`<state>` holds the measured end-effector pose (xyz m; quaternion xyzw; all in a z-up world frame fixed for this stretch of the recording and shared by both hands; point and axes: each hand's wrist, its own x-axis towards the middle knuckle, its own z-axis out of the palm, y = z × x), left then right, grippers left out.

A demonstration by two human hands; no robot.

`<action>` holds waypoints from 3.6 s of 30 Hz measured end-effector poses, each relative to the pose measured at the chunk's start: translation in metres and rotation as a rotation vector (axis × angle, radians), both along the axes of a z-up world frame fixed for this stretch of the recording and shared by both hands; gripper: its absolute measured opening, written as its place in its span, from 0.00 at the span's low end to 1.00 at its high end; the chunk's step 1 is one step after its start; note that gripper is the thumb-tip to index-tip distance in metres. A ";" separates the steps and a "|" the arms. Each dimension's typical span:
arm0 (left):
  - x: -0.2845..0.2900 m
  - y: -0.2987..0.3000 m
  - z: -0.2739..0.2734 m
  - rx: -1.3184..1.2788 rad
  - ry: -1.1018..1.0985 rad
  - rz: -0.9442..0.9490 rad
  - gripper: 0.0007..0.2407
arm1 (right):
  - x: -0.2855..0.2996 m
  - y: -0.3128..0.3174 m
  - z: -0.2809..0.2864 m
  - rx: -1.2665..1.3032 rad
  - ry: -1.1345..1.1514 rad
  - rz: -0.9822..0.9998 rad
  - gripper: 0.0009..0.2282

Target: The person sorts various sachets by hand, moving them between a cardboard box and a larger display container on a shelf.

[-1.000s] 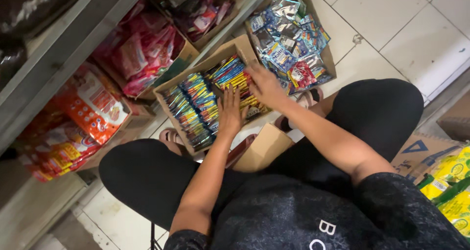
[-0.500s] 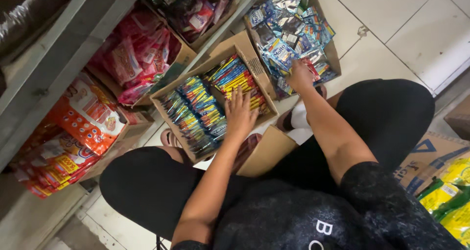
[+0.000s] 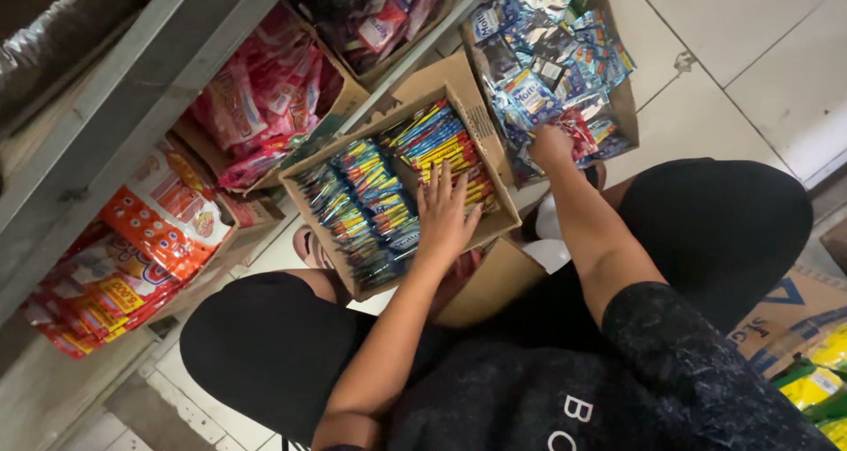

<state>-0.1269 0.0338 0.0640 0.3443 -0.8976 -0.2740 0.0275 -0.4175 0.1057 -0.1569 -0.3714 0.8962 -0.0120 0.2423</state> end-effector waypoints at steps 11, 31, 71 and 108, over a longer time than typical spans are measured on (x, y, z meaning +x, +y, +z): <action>0.000 -0.005 -0.001 -0.029 0.081 0.018 0.24 | -0.059 -0.032 0.036 -0.055 -0.014 -0.024 0.13; 0.085 -0.088 0.102 1.451 0.974 0.319 0.36 | 0.100 -0.057 0.358 -0.511 -1.403 0.011 0.14; 0.077 -0.064 0.062 1.204 1.508 0.818 0.16 | 0.058 -0.050 0.410 -0.400 -0.002 0.289 0.09; 0.071 -0.049 0.065 1.000 1.395 0.559 0.18 | 0.148 -0.076 0.319 -0.667 -1.288 -0.026 0.12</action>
